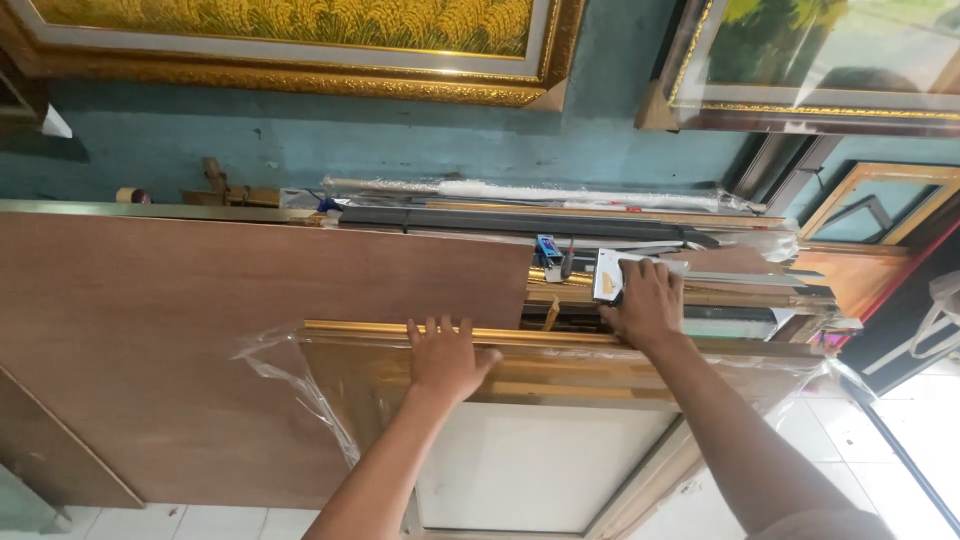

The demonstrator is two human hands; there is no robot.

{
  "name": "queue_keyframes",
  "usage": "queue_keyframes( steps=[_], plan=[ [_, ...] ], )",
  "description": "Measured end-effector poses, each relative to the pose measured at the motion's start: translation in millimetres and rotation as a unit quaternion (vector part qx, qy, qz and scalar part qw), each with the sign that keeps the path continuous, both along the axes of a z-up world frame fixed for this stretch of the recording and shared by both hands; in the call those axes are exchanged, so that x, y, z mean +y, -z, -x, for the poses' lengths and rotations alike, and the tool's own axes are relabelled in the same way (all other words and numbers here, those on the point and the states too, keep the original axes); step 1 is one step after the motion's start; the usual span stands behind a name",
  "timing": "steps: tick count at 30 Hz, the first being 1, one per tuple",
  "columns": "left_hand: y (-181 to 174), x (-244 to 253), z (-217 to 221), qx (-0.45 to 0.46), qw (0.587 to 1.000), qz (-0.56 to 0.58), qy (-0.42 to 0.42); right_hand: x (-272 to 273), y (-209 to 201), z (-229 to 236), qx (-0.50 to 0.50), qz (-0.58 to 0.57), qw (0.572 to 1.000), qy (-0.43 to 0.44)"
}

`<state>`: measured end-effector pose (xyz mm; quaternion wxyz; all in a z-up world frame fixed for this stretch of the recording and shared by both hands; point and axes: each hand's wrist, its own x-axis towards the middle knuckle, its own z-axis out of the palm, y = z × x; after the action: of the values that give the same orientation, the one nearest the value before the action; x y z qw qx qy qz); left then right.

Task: Wrapping a picture frame in protective plastic film and securing it with a manual staple gun.

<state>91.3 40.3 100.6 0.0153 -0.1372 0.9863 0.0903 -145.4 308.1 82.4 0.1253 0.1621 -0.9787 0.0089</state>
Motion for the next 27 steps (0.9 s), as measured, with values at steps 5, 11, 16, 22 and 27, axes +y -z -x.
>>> queue_keyframes(
  steps=[5,11,16,22,27],
  plan=[
    [0.5,102.4,16.7,-0.01,0.993,0.031,0.111,-5.4,18.2,-1.7,-0.009,0.027,0.999,-0.016],
    [110.2,188.9,63.3,0.214,0.955,0.125,0.165,-8.8,-3.0,-22.5,-0.004,0.061,0.996,-0.057],
    [118.8,179.7,58.5,0.302,0.929,0.153,0.148,-6.1,-3.6,-23.8,-0.021,0.131,0.989,-0.067],
    [52.7,193.0,92.3,0.111,0.986,0.046,0.114,12.0,0.4,-26.0,-0.054,0.335,0.941,-0.02],
    [26.4,214.3,145.8,-0.082,0.978,-0.026,0.189,33.0,28.5,22.3,-0.024,0.669,0.735,0.107]
  ],
)
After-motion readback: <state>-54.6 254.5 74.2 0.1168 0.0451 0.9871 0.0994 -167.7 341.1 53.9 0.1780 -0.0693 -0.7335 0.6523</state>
